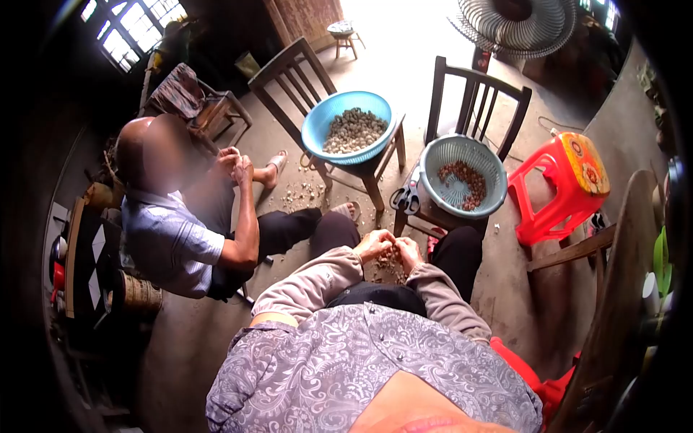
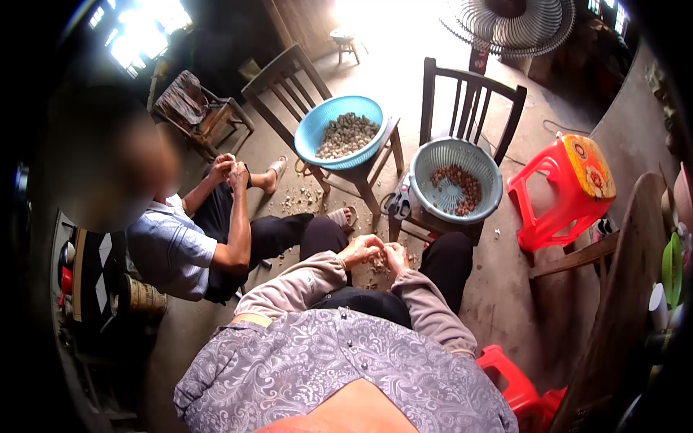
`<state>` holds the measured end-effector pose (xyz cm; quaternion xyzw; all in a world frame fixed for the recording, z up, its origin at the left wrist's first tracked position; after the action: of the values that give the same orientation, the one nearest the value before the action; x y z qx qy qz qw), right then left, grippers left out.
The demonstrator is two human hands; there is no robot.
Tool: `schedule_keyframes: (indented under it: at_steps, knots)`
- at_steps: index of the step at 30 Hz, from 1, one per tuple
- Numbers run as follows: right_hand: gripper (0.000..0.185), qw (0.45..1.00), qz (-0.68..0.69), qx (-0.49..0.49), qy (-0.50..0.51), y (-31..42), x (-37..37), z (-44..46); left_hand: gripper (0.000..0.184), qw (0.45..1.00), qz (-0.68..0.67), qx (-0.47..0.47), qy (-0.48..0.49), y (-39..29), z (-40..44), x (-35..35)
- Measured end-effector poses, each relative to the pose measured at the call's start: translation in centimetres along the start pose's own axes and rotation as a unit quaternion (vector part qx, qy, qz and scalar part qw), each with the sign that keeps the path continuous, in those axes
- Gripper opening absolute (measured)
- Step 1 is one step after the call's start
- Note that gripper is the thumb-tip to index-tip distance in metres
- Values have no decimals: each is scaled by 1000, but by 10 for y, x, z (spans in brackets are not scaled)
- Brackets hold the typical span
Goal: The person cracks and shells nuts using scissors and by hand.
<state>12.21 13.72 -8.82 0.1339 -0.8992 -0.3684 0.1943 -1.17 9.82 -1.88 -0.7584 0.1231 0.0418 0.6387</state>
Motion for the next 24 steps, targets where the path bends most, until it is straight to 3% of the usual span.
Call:
schedule_keyframes:
  at_steps: [5,9,14,24]
  knots:
    - [14,999,6,39,20,-6,-3,0,24,1000,22,-10,14,-8,-3,0]
    - [12,997,35,57,40,-2,-3,-9,24,996,-84,-7,23,-1,-1,-2]
    - [15,995,43,75,47,-1,-3,-10,43,948,-294,54,-105,-27,11,-24]
    - [12,994,34,76,70,9,8,-16,76,849,-359,248,-296,-106,20,-121]
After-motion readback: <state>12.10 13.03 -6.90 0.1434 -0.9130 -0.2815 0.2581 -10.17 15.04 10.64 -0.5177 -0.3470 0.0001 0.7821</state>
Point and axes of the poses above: each hand's wrist, its own z-axis towards the middle knuckle, its own x-axis out of the palm, y = z × x, the point moved 3 cm from there along z, towards the middle knuckle, and after that the axes turned 11 degrees about x, right-handed, at the moved point
